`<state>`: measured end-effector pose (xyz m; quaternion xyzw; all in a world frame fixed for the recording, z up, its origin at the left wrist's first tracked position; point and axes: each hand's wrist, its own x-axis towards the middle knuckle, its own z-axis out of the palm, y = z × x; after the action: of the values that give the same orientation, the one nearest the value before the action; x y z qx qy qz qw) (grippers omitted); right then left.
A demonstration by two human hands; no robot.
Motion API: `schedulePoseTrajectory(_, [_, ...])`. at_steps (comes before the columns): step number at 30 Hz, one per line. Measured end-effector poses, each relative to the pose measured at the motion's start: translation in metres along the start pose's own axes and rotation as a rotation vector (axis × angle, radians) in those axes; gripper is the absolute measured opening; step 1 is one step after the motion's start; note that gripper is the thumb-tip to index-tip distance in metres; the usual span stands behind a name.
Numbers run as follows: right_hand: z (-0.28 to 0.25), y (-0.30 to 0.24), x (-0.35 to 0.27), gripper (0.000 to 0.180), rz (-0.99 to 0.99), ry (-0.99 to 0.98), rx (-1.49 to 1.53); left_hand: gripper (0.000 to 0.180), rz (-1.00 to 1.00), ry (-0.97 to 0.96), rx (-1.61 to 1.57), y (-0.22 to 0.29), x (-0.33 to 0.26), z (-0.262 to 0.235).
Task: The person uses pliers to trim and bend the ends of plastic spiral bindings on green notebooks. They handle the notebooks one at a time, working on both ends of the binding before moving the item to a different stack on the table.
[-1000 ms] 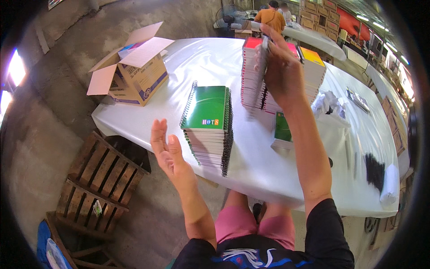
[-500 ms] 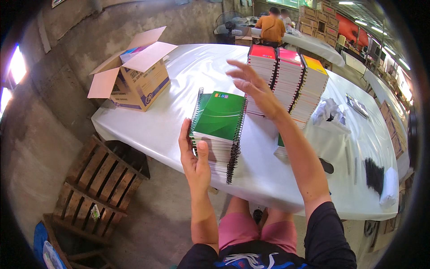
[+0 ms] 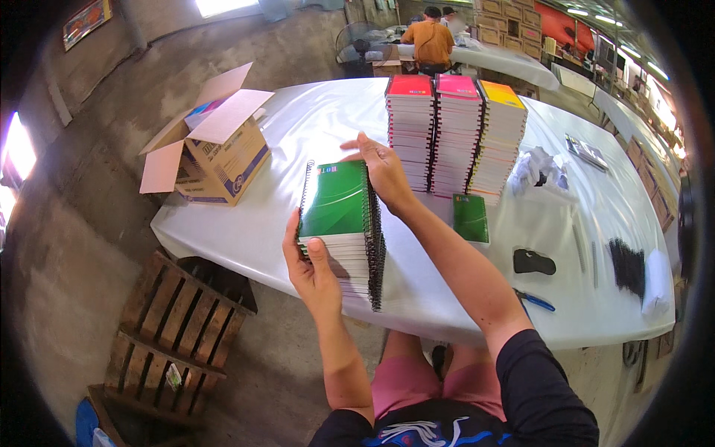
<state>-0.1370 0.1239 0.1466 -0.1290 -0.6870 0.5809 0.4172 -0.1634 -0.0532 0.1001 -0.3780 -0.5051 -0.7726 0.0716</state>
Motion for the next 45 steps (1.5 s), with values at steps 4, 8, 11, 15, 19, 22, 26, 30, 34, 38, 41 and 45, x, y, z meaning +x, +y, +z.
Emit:
schedulePoseTrajectory(4, [-0.053, 0.009, -0.015, 0.04, -0.108, 0.11, -0.326, 0.054, -0.039, 0.206, 0.082, 0.01, -0.006, -0.013])
schedulePoseTrajectory(8, [-0.168, 0.042, -0.097, 0.064, 0.256, 0.453, -1.163, 0.052, 0.137, 0.48, 0.082, 0.05, -0.018, -0.03])
schedulePoseTrajectory(11, [-0.212, 0.077, -0.148, 0.08, 0.724, 0.259, -1.067, 0.048, 0.449, 0.43, -0.117, 0.075, -0.044, -0.013])
schedulePoseTrajectory(15, [-0.202, 0.067, -0.152, 0.066, 0.765, 0.297, -0.686, 0.049, 0.68, 0.013, -0.195, 0.078, -0.067, 0.02])
schedulePoseTrajectory(19, [-0.224, 0.047, -0.164, 0.039, 0.506, 0.46, -1.014, 0.047, 0.37, -0.332, -0.264, 0.074, -0.1, 0.063])
schedulePoseTrajectory(22, [-0.205, 0.015, -0.184, 0.033, 0.249, 0.233, -0.978, 0.049, 0.317, -0.547, 0.01, 0.06, -0.111, 0.084])
schedulePoseTrajectory(26, [-0.192, 0.009, -0.247, 0.034, 0.22, -0.167, -1.098, 0.064, 0.363, -0.773, 0.477, 0.018, -0.144, 0.119])
schedulePoseTrajectory(30, [-0.223, -0.017, -0.269, 0.042, 0.216, -0.225, -0.951, 0.072, 0.25, -0.896, 0.692, -0.016, -0.175, 0.126])
schedulePoseTrajectory(34, [-0.33, -0.014, -0.261, 0.044, 0.195, 0.477, -1.222, 0.066, 0.291, -0.76, 0.669, -0.017, -0.18, 0.131])
schedulePoseTrajectory(38, [-0.407, 0.028, -0.276, 0.045, 0.489, 0.784, -1.438, 0.06, 0.339, -0.691, 0.684, -0.021, -0.184, 0.135])
schedulePoseTrajectory(41, [-0.423, 0.05, -0.286, 0.048, 0.521, 0.65, -1.423, 0.057, 0.315, -0.668, 0.679, -0.017, -0.18, 0.136])
schedulePoseTrajectory(45, [-0.405, 0.036, -0.283, 0.05, 0.543, 0.674, -1.383, 0.052, 0.308, -0.647, 0.614, -0.007, -0.173, 0.136])
